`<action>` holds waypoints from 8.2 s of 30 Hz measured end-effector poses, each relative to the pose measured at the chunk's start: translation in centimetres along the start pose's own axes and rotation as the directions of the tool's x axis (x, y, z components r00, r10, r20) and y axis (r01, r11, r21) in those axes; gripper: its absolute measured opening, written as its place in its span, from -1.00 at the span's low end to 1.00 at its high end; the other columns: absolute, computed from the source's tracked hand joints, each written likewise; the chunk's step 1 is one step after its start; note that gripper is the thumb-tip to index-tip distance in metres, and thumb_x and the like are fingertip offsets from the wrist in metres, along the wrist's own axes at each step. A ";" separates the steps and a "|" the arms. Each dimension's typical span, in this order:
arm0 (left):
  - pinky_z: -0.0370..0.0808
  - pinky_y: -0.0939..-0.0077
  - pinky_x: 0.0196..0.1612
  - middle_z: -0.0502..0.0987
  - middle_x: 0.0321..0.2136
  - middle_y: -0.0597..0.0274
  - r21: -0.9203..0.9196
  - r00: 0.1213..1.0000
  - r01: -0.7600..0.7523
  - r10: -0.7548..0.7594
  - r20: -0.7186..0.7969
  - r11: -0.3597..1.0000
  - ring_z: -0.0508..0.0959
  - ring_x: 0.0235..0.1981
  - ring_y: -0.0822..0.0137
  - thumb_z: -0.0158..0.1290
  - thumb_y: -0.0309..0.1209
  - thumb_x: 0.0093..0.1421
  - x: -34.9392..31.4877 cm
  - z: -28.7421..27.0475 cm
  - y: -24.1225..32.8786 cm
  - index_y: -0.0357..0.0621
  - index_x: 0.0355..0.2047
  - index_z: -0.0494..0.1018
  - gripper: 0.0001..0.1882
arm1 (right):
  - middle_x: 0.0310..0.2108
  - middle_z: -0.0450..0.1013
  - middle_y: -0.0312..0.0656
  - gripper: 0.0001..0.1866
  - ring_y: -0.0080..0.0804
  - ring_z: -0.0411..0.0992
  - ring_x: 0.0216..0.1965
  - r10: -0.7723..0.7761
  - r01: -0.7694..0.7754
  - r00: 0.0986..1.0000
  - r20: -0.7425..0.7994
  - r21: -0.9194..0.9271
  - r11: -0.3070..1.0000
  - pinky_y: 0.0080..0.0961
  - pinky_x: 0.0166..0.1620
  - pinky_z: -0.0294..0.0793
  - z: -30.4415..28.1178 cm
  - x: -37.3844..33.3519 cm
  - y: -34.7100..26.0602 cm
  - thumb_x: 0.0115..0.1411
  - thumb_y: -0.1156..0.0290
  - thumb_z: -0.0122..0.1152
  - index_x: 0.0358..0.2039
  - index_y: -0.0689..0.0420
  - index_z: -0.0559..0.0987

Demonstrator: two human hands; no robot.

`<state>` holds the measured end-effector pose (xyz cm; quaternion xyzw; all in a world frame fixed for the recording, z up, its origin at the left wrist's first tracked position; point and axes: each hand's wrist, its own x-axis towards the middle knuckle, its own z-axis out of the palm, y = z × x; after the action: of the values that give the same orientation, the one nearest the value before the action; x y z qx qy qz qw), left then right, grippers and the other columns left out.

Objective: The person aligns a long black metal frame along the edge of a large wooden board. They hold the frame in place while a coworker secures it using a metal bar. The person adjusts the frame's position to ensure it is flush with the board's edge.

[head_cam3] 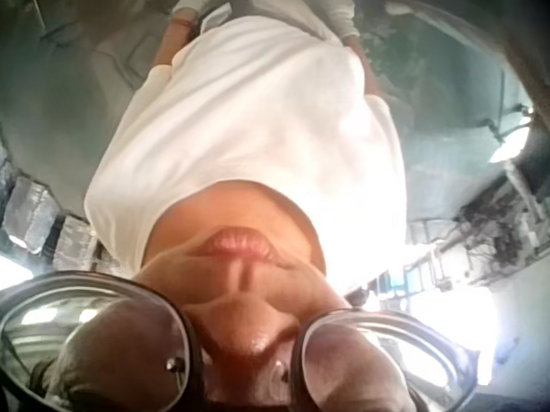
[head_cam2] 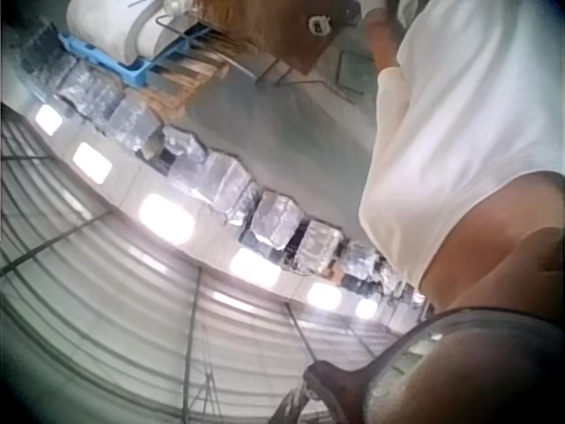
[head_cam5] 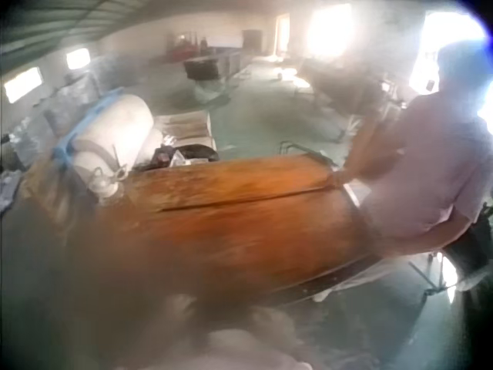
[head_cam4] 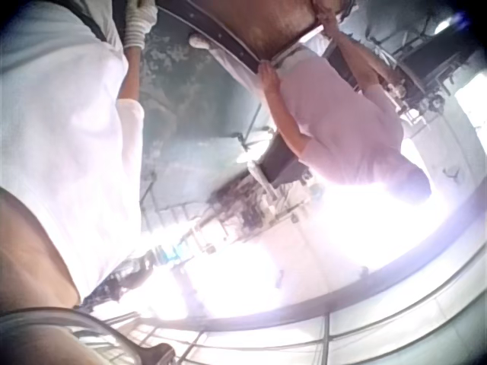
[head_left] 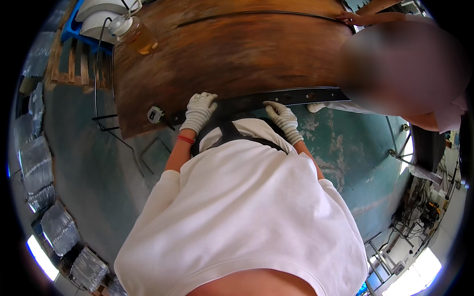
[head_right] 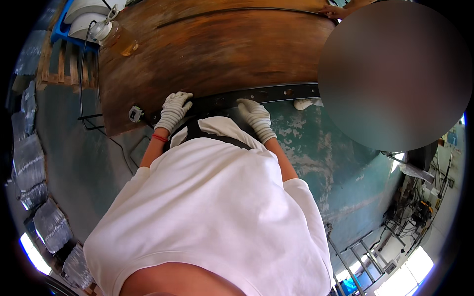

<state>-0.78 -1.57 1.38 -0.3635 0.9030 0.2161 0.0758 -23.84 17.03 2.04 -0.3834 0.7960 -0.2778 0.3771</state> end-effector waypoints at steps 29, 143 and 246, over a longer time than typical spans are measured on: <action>0.34 0.34 -0.20 0.47 -0.43 0.28 -0.015 0.993 0.109 -0.110 -0.053 0.994 0.46 -0.28 0.23 0.13 -0.21 -0.09 2.1 0.0 0.2 0.07 -0.45 0.48 -0.81 | 0.21 -0.01 0.02 -0.12 -0.08 -0.06 0.23 -0.228 0.143 0.973 -0.036 -0.679 0.720 -0.16 0.22 -0.11 2.0 2.0 1.0 -0.12 0.14 0.18 0.18 0.19 0.05; 0.38 0.40 -0.06 0.49 -0.20 0.13 -0.128 0.969 0.241 -0.232 0.084 0.962 0.48 -0.14 0.18 0.02 -0.31 0.08 -3.0 -5.5 -4.1 -0.02 -0.13 0.44 -0.69 | -0.33 0.50 -0.14 -0.81 -0.30 0.46 -0.24 -0.150 0.217 0.946 -0.287 0.218 0.952 -0.49 -0.14 0.40 -8.3 -9.6 -11.6 0.06 0.51 0.07 -0.28 0.16 0.56; 0.20 0.33 0.11 0.38 -0.04 0.17 -0.056 0.981 0.004 0.007 0.193 0.998 0.32 0.04 0.16 -0.04 -0.30 0.08 -0.9 -3.8 -0.5 -0.01 -0.05 0.36 -0.62 | -0.44 0.49 -0.09 -0.58 -0.16 0.43 -0.26 0.097 0.135 0.963 0.252 -0.761 0.634 -0.31 -0.15 0.37 -9.2 -2.0 -3.8 0.06 0.02 -0.05 -0.40 0.12 0.57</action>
<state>0.30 -3.01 4.89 -0.3420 0.8854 0.2754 0.1526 -28.90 17.96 10.76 -0.5501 0.7749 0.1399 0.2782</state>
